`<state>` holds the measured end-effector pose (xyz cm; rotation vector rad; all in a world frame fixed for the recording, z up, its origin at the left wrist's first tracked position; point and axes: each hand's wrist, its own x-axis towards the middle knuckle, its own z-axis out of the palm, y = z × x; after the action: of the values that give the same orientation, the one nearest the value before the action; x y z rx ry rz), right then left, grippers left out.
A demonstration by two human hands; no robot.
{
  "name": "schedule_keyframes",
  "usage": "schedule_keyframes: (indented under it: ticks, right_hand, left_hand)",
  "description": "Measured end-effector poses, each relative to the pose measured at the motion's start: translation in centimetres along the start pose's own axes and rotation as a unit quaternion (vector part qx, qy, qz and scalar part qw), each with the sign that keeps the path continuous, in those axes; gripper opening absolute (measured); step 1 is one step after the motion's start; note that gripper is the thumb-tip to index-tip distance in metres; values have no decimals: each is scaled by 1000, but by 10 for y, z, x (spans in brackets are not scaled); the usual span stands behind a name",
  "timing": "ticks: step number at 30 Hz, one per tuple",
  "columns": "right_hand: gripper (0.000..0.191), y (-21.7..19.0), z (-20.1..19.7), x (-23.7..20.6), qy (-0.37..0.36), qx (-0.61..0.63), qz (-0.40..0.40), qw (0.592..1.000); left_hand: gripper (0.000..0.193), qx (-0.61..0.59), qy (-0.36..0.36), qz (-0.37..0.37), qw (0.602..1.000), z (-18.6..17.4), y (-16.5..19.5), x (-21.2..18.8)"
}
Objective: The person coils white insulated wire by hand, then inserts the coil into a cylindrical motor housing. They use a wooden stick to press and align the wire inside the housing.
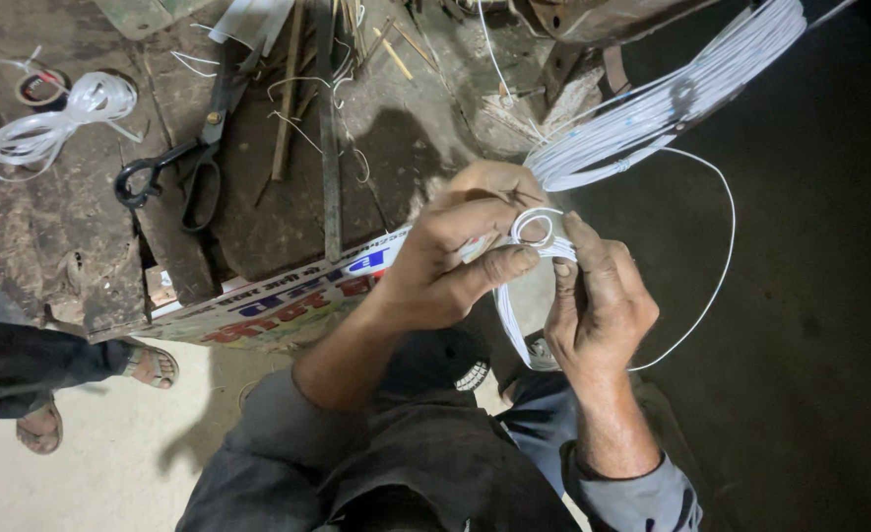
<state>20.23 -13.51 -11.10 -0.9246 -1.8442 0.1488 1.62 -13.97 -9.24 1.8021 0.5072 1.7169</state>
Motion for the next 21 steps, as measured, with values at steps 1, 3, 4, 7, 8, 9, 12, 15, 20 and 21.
schedule_keyframes:
  ticks: [1, 3, 4, 7, 8, 9, 12, 15, 20, 21]
  right_hand:
    - [22, 0, -1, -1, -4, -13, -13, 1000]
    - [20, -1, -3, -1, -12, -39, -41, 998]
    - [20, -1, -4, -1, -16, -40, -47, 998]
    - [25, -2, -5, 0, -23, -46, -68, 996]
    - [29, -1, -5, 0, -21, -52, -79, 995]
    - [33, -1, -5, -1, -18, -59, -89, 994]
    - [39, 1, -6, -3, -38, -69, -131, 988]
    - [39, 2, -7, -5, -46, -47, -73, 995]
    - [40, 5, -12, -7, -17, -96, -48, 994]
    - [41, 7, -13, -7, -15, -102, -39, 994]
  left_hand:
    - [18, 77, -3, 29, 997, -2, 2, 1]
    - [17, 82, 0, 31, 996, 0, 2, 3]
    - [17, 86, 3, 33, 996, 1, 1, 3]
    - [14, 116, 52, -64, 990, 11, -4, 4]
    - [14, 104, 65, -57, 991, 14, -6, 4]
    - [14, 91, 77, -50, 992, 16, -9, 4]
    - [13, 67, 75, -30, 994, 18, -17, 4]
    - [12, 46, 78, -29, 995, 19, -22, 4]
    - [17, 111, 102, -49, 987, 28, -19, -7]
    - [23, 114, 101, -35, 988, 31, -20, -11]
